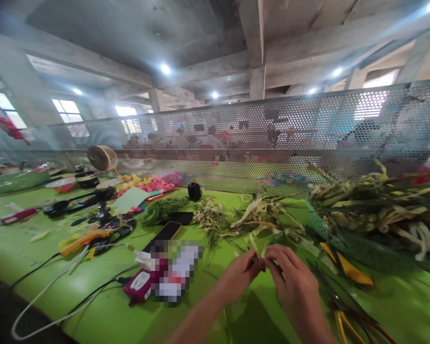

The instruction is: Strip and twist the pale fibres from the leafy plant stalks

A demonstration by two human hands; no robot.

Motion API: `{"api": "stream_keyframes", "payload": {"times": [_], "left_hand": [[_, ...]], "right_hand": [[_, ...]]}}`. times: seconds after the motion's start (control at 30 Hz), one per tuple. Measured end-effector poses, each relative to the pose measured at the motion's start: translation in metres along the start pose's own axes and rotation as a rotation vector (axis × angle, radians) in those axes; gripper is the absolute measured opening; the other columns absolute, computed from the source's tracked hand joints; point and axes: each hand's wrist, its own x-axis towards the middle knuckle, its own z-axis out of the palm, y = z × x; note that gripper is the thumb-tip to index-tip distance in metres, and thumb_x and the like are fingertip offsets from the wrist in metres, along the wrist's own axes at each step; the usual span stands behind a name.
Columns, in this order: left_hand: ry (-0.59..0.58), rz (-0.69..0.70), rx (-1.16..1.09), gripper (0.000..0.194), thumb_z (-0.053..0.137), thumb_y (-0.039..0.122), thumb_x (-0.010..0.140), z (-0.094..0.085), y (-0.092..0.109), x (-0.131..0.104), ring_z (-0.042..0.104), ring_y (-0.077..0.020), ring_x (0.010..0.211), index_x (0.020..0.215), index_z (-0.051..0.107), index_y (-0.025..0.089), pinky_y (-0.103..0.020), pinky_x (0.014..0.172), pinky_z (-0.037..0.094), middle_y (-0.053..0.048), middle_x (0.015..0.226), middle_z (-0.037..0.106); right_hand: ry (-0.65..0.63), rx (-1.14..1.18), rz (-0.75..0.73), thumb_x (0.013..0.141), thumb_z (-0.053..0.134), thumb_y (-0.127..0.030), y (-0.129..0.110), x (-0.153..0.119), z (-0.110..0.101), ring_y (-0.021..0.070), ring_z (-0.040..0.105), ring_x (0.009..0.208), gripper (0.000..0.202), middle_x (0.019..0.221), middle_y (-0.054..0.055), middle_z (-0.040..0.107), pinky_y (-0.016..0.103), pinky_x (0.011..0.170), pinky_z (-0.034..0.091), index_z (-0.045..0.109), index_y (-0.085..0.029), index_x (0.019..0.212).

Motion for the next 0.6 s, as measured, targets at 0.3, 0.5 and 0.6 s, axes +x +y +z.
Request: {"api": "stream_keyframes", "payload": {"times": [0.3,0.5,0.6], "left_hand": [[0.02,-0.054,-0.166,0.024,0.049,0.038,0.084,0.0,0.0,0.001,0.042,-0.0124,0.066,0.072,0.054,0.017,-0.025,0.063,0.031,0.0,0.069,0.049],[0.077,-0.119,-0.259,0.024,0.046,0.038,0.086,0.0,0.008,-0.002,0.035,-0.0112,0.063,0.076,0.055,0.017,-0.025,0.059,0.026,0.002,0.066,0.043],[0.059,-0.096,-0.25,0.025,0.046,0.037,0.086,0.001,0.01,-0.002,0.036,-0.0113,0.064,0.074,0.054,0.016,-0.025,0.06,0.027,0.001,0.067,0.044]], "right_hand": [[0.13,0.011,0.067,0.085,0.055,-0.042,-0.001,0.001,0.0,0.0184,0.062,0.073,0.019,0.095,0.006,0.064,0.028,0.064,0.051,0.061,-0.025,0.091],[0.029,0.093,0.103,0.084,0.056,-0.046,-0.008,0.002,0.001,0.0177,0.064,0.073,0.023,0.087,0.004,0.067,0.026,0.064,0.05,0.065,-0.025,0.083],[0.013,0.148,0.158,0.084,0.056,-0.047,-0.01,0.003,0.002,0.0179,0.064,0.071,0.024,0.083,0.003,0.068,0.026,0.065,0.049,0.065,-0.025,0.079]]}}
